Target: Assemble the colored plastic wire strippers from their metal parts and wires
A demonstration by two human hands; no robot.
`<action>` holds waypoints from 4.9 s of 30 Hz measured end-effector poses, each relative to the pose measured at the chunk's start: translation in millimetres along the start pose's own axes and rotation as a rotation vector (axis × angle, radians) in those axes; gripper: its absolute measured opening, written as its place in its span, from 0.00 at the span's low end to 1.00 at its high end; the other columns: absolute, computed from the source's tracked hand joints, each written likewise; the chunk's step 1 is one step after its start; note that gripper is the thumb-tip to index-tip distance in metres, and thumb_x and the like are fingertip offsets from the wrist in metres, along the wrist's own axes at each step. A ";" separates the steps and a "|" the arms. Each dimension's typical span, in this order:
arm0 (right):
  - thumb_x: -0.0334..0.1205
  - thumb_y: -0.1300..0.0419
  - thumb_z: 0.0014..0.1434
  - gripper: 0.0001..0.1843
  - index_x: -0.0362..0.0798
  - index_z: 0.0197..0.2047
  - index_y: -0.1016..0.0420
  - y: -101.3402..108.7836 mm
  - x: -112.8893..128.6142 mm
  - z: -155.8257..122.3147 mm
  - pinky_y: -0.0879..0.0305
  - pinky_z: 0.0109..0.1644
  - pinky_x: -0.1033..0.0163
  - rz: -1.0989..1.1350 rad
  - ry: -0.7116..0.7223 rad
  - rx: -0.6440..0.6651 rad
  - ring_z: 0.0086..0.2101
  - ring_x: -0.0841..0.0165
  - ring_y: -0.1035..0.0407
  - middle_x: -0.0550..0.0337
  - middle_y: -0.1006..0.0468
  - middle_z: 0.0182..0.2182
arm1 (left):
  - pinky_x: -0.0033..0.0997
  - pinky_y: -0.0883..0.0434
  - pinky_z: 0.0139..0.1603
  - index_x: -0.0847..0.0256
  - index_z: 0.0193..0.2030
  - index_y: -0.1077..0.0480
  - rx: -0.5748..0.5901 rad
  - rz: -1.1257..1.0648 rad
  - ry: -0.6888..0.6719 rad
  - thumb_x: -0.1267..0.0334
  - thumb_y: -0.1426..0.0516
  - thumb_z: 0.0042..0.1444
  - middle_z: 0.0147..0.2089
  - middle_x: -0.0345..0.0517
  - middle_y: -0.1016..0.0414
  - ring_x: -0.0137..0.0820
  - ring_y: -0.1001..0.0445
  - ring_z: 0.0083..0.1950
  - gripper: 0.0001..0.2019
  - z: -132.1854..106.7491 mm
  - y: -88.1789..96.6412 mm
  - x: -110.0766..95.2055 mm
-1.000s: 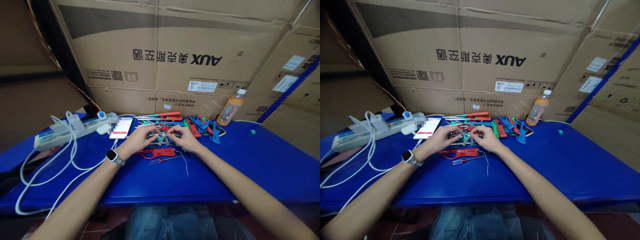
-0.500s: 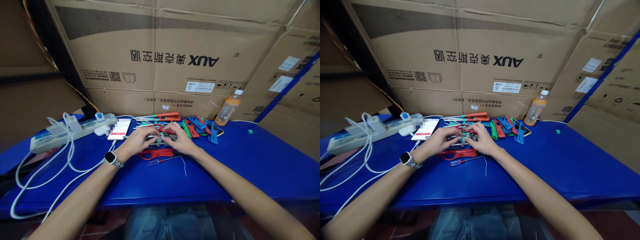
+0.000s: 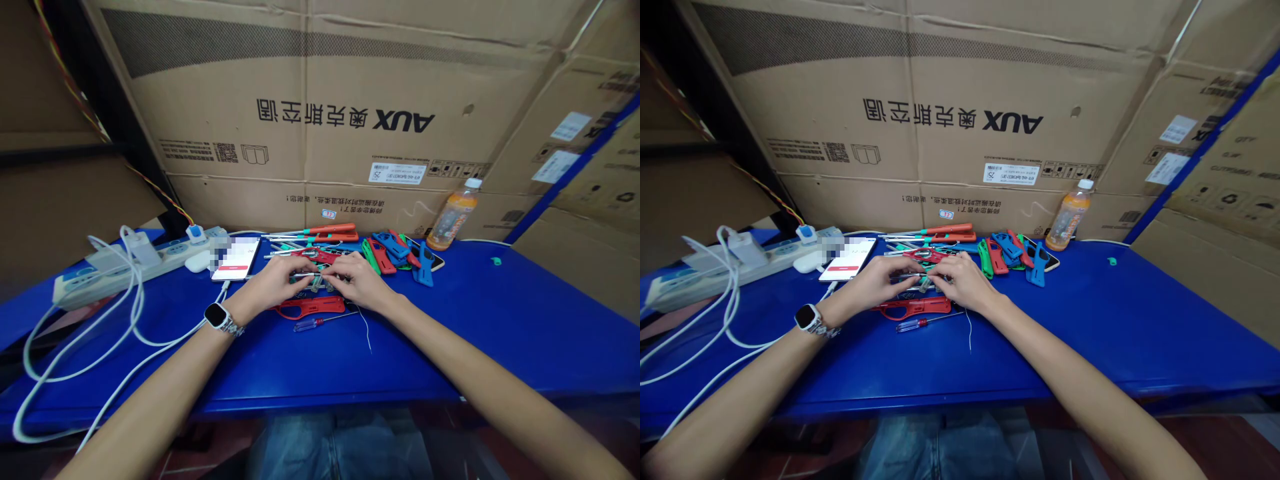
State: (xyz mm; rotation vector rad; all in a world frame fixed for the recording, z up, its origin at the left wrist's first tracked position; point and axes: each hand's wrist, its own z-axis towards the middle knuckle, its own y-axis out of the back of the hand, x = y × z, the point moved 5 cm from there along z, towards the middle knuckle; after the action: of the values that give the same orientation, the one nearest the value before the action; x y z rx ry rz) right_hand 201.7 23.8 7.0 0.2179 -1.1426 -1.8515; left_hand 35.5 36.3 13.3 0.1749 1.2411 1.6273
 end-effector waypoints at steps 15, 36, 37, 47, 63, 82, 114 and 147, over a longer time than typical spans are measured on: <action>0.36 0.39 0.62 0.06 0.49 0.35 0.19 -0.4 4.9 5.9 0.38 0.40 0.60 0.123 -0.002 0.034 0.30 0.68 0.29 0.61 0.19 0.29 | 0.27 0.31 0.35 0.61 0.37 0.26 -0.006 -0.119 0.028 0.61 0.39 0.60 0.33 0.42 0.22 0.29 0.26 0.33 0.06 2.1 -1.3 -6.2; 0.40 0.41 0.65 0.09 0.49 0.33 0.22 8.0 9.9 2.6 0.40 0.39 0.60 0.141 0.076 -0.008 0.28 0.69 0.33 0.62 0.23 0.25 | 0.28 0.28 0.34 0.63 0.42 0.26 0.042 -0.448 0.167 0.60 0.39 0.60 0.33 0.43 0.21 0.29 0.24 0.32 0.08 -0.8 -1.7 -5.7; 0.40 0.41 0.65 0.10 0.49 0.33 0.22 8.0 10.3 2.4 0.40 0.39 0.60 0.139 0.077 -0.001 0.28 0.70 0.33 0.62 0.23 0.26 | 0.28 0.29 0.33 0.63 0.41 0.26 0.052 -0.454 0.173 0.60 0.39 0.60 0.32 0.43 0.21 0.29 0.24 0.31 0.08 -1.2 -2.6 -6.1; 0.40 0.43 0.67 0.11 0.46 0.35 0.23 11.2 17.9 3.0 0.41 0.41 0.60 -0.003 0.187 -0.010 0.30 0.68 0.32 0.58 0.22 0.28 | 0.27 0.30 0.33 0.65 0.42 0.27 0.105 -0.524 0.171 0.60 0.41 0.61 0.33 0.45 0.22 0.28 0.26 0.31 0.09 -2.1 -5.0 -6.4; 0.38 0.33 0.57 0.13 0.49 0.46 0.23 7.3 -1.1 1.8 0.40 0.47 0.56 0.091 -0.098 0.032 0.38 0.64 0.28 0.60 0.18 0.33 | 0.37 0.28 0.48 0.59 0.51 0.27 0.002 -0.009 -0.157 0.67 0.46 0.66 0.48 0.49 0.21 0.35 0.23 0.48 0.11 -2.1 10.0 -14.6; 0.35 0.39 0.60 0.11 0.47 0.47 0.24 3.6 -17.7 -4.8 0.34 0.45 0.58 0.256 -0.253 0.163 0.38 0.66 0.28 0.57 0.21 0.36 | 0.26 0.41 0.27 0.61 0.36 0.30 -0.046 0.096 0.043 0.62 0.45 0.62 0.27 0.38 0.29 0.26 0.36 0.25 0.06 -4.8 22.3 -4.0; 0.41 0.39 0.61 0.17 0.45 0.52 0.34 -25.7 -1.5 -4.4 0.35 0.36 0.63 0.809 -0.460 0.218 0.27 0.72 0.33 0.66 0.28 0.27 | 0.45 0.30 0.55 0.60 0.50 0.32 0.049 0.215 -0.099 0.54 0.36 0.56 0.55 0.54 0.33 0.43 0.31 0.56 0.19 -21.2 5.7 -39.7; 0.34 0.39 0.61 0.03 0.49 0.37 0.23 -9.9 16.8 -5.0 0.37 0.44 0.59 0.152 -0.052 0.232 0.36 0.67 0.28 0.60 0.19 0.34 | 0.32 0.30 0.41 0.60 0.40 0.24 0.125 -0.058 0.105 0.56 0.40 0.59 0.38 0.45 0.21 0.34 0.25 0.38 0.10 -21.8 15.1 -12.2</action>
State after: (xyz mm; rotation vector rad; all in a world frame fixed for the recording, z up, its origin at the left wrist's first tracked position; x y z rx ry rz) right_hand 189.0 9.1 1.5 0.2092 -1.3731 -1.5992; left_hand 17.7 14.3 20.4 0.1315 1.4173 1.5263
